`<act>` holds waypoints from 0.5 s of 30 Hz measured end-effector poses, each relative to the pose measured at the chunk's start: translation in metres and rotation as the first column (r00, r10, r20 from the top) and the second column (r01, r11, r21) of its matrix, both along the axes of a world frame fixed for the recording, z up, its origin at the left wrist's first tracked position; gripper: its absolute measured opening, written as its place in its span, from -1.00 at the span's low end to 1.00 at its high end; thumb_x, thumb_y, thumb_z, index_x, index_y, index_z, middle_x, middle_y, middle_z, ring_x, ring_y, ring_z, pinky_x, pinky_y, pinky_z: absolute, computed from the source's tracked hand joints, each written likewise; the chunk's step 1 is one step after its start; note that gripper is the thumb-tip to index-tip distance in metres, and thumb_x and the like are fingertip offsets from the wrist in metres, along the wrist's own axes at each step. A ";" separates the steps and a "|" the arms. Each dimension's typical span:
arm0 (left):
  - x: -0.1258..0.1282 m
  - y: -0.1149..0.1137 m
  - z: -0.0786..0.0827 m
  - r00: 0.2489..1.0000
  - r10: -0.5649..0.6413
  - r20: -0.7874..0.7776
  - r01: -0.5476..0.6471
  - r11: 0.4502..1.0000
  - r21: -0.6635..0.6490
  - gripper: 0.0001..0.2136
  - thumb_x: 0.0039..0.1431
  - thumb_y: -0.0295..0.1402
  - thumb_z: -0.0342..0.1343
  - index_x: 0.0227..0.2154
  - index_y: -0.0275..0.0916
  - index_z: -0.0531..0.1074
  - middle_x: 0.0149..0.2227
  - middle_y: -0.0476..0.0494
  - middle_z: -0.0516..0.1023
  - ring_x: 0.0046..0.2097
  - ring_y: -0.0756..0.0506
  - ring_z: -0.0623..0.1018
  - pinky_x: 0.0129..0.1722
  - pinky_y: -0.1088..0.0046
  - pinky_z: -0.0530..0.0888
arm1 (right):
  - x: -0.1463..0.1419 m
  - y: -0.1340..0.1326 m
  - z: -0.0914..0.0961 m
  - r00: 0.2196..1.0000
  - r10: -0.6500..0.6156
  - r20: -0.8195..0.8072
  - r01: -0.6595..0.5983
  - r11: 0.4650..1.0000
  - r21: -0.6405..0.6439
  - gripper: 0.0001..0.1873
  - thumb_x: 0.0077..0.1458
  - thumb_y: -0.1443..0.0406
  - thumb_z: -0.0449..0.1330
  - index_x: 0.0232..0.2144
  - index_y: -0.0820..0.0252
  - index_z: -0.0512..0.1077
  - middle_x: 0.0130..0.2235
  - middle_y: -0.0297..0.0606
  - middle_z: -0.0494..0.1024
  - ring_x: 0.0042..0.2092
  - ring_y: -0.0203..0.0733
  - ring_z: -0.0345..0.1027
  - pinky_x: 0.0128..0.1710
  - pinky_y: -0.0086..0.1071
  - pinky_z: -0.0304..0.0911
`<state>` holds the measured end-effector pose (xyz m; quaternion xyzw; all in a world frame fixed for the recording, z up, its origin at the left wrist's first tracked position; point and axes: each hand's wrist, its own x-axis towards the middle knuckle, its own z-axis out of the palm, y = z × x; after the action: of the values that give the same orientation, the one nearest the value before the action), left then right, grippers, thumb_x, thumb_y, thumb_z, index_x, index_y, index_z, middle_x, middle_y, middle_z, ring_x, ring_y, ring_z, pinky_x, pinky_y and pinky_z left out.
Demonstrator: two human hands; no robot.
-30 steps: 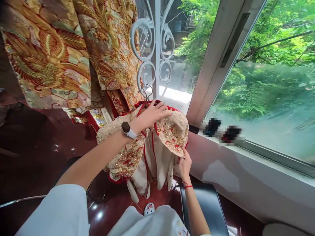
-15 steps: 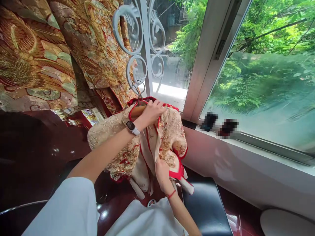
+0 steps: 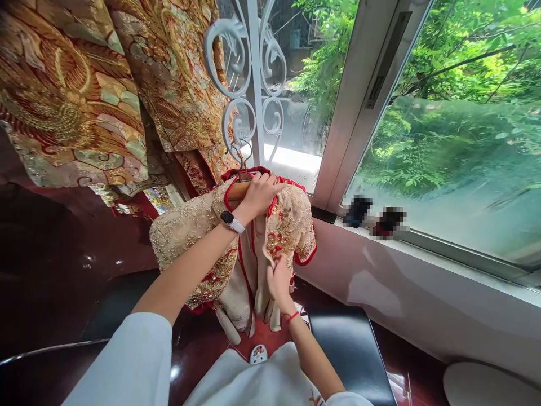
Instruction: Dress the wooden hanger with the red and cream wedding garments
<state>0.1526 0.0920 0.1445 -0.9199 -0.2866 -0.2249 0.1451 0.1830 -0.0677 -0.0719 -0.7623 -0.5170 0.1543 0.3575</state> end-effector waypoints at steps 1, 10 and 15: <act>0.002 0.000 0.001 1.000 0.019 -0.011 -0.019 1.000 -0.003 -0.66 0.32 -0.59 -0.13 -0.15 -0.25 0.57 -0.18 -0.35 0.56 -0.10 -0.24 0.48 -0.10 0.18 0.27 | 0.001 0.000 0.007 0.999 0.016 -0.034 -0.015 1.000 0.025 -0.55 0.12 0.38 -0.06 0.07 0.32 0.26 -0.25 -0.10 0.55 -0.28 -0.05 0.45 -0.20 -0.22 0.34; 0.022 0.004 -0.003 0.995 0.101 0.001 -0.101 0.995 -0.007 -0.70 0.36 -0.56 -0.10 -0.16 -0.33 0.57 -0.21 -0.37 0.60 -0.11 -0.26 0.50 -0.16 0.21 0.29 | -0.043 0.028 0.035 0.951 0.297 0.086 -0.276 0.940 -0.202 -0.48 0.18 0.42 -0.04 0.19 0.47 0.14 -0.24 0.03 0.59 -0.25 0.02 0.49 -0.23 -0.23 0.31; 0.018 0.001 -0.005 0.998 0.049 0.033 -0.051 0.997 0.060 -0.68 0.35 -0.58 -0.13 -0.15 -0.28 0.55 -0.18 -0.32 0.58 -0.11 -0.23 0.47 -0.16 0.23 0.33 | -0.029 0.046 0.027 0.951 0.274 0.142 -0.228 0.933 -0.277 -0.53 0.17 0.45 0.02 0.14 0.41 0.17 -0.18 0.05 0.59 -0.22 0.00 0.51 -0.24 -0.27 0.26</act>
<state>0.1705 0.0929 0.1390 -0.9040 -0.3047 -0.2444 0.1740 0.1542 -0.0219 -0.0448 -0.7404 -0.6160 0.1956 0.1850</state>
